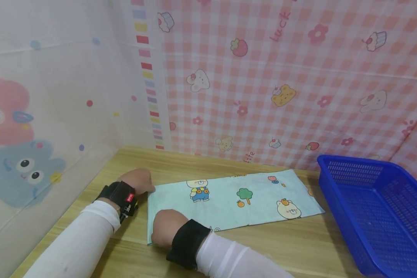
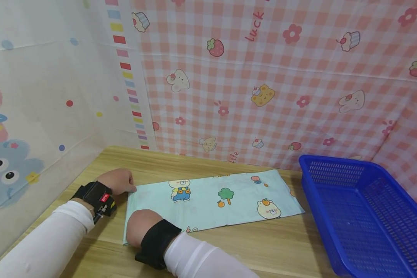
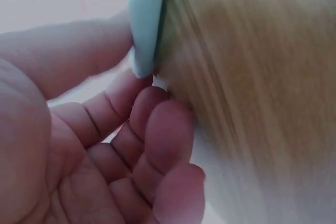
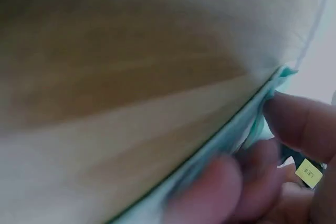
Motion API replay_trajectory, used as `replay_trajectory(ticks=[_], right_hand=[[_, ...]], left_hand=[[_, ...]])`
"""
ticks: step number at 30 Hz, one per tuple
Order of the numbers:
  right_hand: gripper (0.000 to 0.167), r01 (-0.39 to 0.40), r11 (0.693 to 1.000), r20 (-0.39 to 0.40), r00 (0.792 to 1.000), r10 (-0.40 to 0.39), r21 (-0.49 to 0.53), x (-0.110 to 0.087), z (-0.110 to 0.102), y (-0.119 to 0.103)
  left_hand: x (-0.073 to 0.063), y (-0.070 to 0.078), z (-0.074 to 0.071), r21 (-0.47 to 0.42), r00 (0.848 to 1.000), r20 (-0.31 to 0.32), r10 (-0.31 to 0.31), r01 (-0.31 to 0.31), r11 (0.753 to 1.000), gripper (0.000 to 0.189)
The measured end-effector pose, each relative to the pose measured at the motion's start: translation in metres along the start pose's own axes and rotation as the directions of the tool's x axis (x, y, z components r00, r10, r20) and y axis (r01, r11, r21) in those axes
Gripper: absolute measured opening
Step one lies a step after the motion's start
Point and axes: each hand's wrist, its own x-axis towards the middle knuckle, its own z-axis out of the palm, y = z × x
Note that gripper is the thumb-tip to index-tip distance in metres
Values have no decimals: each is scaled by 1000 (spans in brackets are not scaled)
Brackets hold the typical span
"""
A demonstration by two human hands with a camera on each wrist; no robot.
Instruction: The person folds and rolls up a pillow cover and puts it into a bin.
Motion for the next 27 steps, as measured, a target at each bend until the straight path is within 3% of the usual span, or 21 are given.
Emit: replay_trajectory(ticks=[4,7,9,12,16,20,27], right_hand=[[8,95,994,-55,994,-98,-54,3,1,-4],[9,175,979,-28,984,-178,-102,4,1,-6],[11,194,974,3,981,-195,-120,5,0,-7],[14,178,978,27,984,-176,-105,5,-2,-10],[30,126,989,6,992,-126,-72,5,-3,-13],[42,72,997,-18,997,-73,-41,4,-1,-17],[38,66,996,-14,998,-67,-52,6,1,-16]], left_hand=[[0,1,-1,-13,1000,-3,13,-13,1000,39],[1,-1,-1,-57,999,-6,50,-51,997,47],[3,-2,1,-109,998,-4,60,-60,992,41],[4,-4,3,-199,998,4,60,-58,978,25],[5,-4,7,-273,999,27,48,-38,961,8],[4,-4,7,-298,996,64,66,-44,954,12],[0,-5,2,-300,991,102,88,-54,952,12]])
